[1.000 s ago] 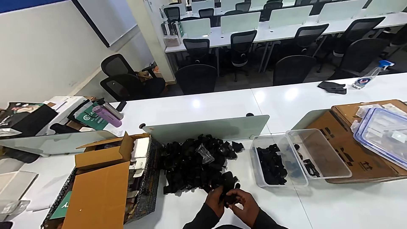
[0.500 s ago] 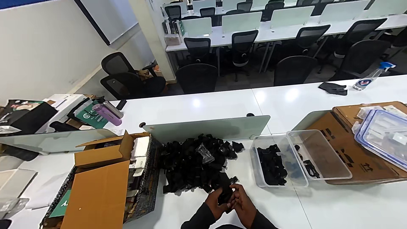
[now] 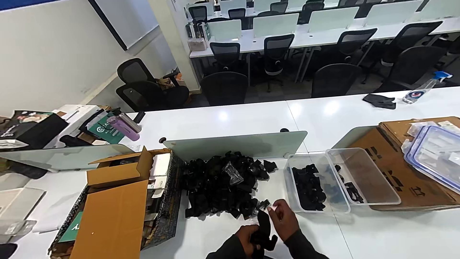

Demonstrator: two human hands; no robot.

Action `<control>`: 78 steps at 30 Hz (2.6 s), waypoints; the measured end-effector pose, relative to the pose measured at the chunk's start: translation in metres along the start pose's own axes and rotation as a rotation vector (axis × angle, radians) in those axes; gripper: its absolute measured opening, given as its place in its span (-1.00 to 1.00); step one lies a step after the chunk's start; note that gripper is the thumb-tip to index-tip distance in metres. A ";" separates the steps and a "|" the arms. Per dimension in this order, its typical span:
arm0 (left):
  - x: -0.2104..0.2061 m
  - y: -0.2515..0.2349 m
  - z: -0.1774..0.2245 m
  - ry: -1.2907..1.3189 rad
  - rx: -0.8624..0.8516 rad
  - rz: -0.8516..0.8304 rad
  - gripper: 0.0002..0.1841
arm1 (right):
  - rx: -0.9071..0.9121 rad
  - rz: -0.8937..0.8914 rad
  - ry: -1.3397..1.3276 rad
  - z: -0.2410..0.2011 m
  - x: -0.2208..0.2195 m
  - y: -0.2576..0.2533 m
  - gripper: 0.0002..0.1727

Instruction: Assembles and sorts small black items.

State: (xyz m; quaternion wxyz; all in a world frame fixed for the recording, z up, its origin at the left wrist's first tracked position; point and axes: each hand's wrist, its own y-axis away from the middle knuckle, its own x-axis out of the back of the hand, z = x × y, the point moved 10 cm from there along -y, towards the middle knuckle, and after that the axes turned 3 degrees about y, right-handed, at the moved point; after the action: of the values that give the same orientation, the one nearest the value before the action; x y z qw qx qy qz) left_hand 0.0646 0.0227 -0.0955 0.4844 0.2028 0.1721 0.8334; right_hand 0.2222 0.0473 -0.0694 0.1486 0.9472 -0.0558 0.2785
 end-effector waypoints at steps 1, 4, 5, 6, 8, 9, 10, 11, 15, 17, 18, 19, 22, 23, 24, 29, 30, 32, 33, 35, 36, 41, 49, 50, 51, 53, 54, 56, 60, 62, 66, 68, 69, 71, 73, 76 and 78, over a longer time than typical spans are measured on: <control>-0.004 0.001 0.003 -0.008 -0.009 -0.025 -0.57 | -0.113 -0.074 -0.057 0.011 -0.003 -0.004 -0.33; -0.011 0.002 0.013 -0.044 -0.024 -0.078 -0.58 | -0.361 -0.490 -0.233 0.031 -0.035 0.006 -0.21; -0.011 0.001 0.015 -0.059 -0.023 -0.086 -0.58 | -0.335 -0.584 -0.279 0.029 -0.043 0.009 -0.30; -0.011 -0.001 0.014 -0.052 -0.018 -0.084 -0.56 | -0.243 -0.607 -0.341 0.024 -0.047 0.008 -0.45; -0.006 -0.005 0.002 0.014 0.059 -0.028 -0.54 | -0.049 -0.458 -0.464 0.011 -0.036 -0.002 -0.70; -0.002 -0.006 -0.008 0.079 0.134 0.030 -0.53 | 0.012 -0.347 -0.473 0.005 -0.025 -0.005 -0.76; 0.003 -0.007 -0.016 0.164 0.207 0.097 -0.52 | 0.056 -0.250 -0.431 0.000 -0.015 -0.006 -0.78; 0.009 -0.005 -0.020 0.262 0.272 0.162 -0.51 | 0.103 -0.176 -0.371 -0.007 -0.008 -0.003 -0.78; 0.027 -0.002 -0.023 0.569 0.362 0.372 -0.59 | 0.440 -0.023 -0.175 -0.036 -0.011 0.033 -0.86; 0.029 -0.002 -0.022 0.662 0.350 0.401 -0.59 | 0.626 0.021 -0.078 -0.040 -0.019 0.048 -0.88; 0.030 -0.002 -0.021 0.705 0.324 0.403 -0.58 | 0.709 0.042 -0.033 -0.040 -0.022 0.053 -0.86; 0.030 -0.001 -0.020 0.749 0.287 0.393 -0.56 | 0.783 0.057 0.015 -0.042 -0.024 0.057 -0.82; 0.029 0.001 -0.009 0.900 0.108 0.289 -0.44 | 0.906 0.044 0.145 -0.047 -0.028 0.066 -0.69; 0.029 0.001 -0.006 0.930 0.072 0.254 -0.38 | 0.924 0.030 0.177 -0.047 -0.029 0.066 -0.67; 0.030 0.001 -0.007 0.914 0.067 0.248 -0.34 | 0.940 0.004 0.202 -0.047 -0.031 0.067 -0.66; 0.050 0.007 -0.014 0.559 0.028 0.389 -0.37 | 0.869 -0.025 -0.207 -0.036 -0.013 0.057 -0.67; 0.052 0.008 -0.010 0.585 0.002 0.390 -0.39 | 0.770 0.060 -0.284 -0.028 0.000 0.047 -0.67; 0.053 0.011 -0.004 0.660 -0.046 0.369 -0.39 | 0.514 0.113 -0.381 -0.012 0.014 0.027 -0.53; 0.053 0.012 0.001 0.685 -0.072 0.350 -0.39 | 0.365 0.047 -0.441 -0.003 0.010 0.017 -0.40; 0.050 0.013 0.010 0.710 -0.139 0.299 -0.42 | 0.097 -0.202 -0.604 0.015 -0.014 0.010 -0.20; 0.048 0.012 0.015 0.721 -0.182 0.275 -0.44 | -0.019 -0.348 -0.695 0.018 -0.025 0.013 -0.14; 0.058 0.011 0.006 0.478 -0.018 0.428 -0.47 | -0.022 -0.334 -0.796 0.012 -0.022 0.017 -0.83; 0.034 -0.001 0.013 0.329 0.031 0.605 -0.45 | 0.305 -0.080 -0.335 -0.025 -0.012 0.028 -0.80; 0.030 -0.003 0.010 0.419 0.003 0.574 -0.44 | 0.360 -0.077 -0.262 -0.031 -0.012 0.029 -0.75; 0.026 -0.005 0.007 0.537 -0.017 0.545 -0.45 | 0.414 -0.084 -0.190 -0.036 -0.012 0.030 -0.71; 0.020 -0.008 0.001 0.721 -0.060 0.502 -0.43 | 0.488 -0.109 -0.101 -0.040 -0.013 0.031 -0.68; 0.020 -0.009 -0.001 0.730 -0.079 0.495 -0.38 | 0.505 -0.125 -0.083 -0.039 -0.014 0.031 -0.70; 0.021 -0.008 0.002 0.599 -0.096 0.487 -0.26 | 0.509 -0.146 -0.057 -0.035 -0.015 0.030 -0.78; 0.018 -0.010 0.010 0.470 -0.102 0.436 -0.26 | 0.199 -0.061 -0.106 0.001 -0.005 0.020 -0.36; 0.016 -0.013 0.011 0.511 -0.116 0.393 -0.34 | 0.008 -0.170 -0.291 0.021 -0.011 0.016 -0.05; 0.001 -0.025 0.009 0.503 -0.082 0.274 -0.39 | 0.041 -0.374 -0.629 0.022 -0.024 0.023 -0.33; -0.006 -0.031 0.003 0.420 0.026 0.247 -0.37 | 0.034 -0.347 -0.609 0.029 -0.018 0.021 -0.35; -0.008 -0.034 0.001 0.390 0.082 0.246 -0.35 | 0.024 -0.326 -0.569 0.032 -0.013 0.018 -0.34; -0.008 -0.037 0.001 0.407 0.165 0.285 -0.34 | 0.038 -0.273 -0.478 0.036 0.004 0.009 -0.34; -0.004 -0.038 -0.003 0.478 0.248 0.325 -0.35 | 0.098 -0.114 -0.397 0.038 0.037 -0.008 -0.33; 0.004 -0.034 -0.026 0.489 0.304 0.328 -0.41 | 0.145 0.194 -0.279 0.052 0.110 -0.044 -0.32; 0.008 -0.025 -0.046 0.470 0.350 0.321 -0.49 | 0.027 0.259 -0.049 0.074 0.147 -0.069 -0.31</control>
State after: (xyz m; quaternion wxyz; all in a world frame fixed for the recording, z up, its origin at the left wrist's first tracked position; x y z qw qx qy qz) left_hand 0.0564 0.0378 -0.1455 0.2521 0.1096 0.3854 0.8809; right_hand 0.3965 0.0867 -0.0658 0.0973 0.9405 -0.1777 0.2727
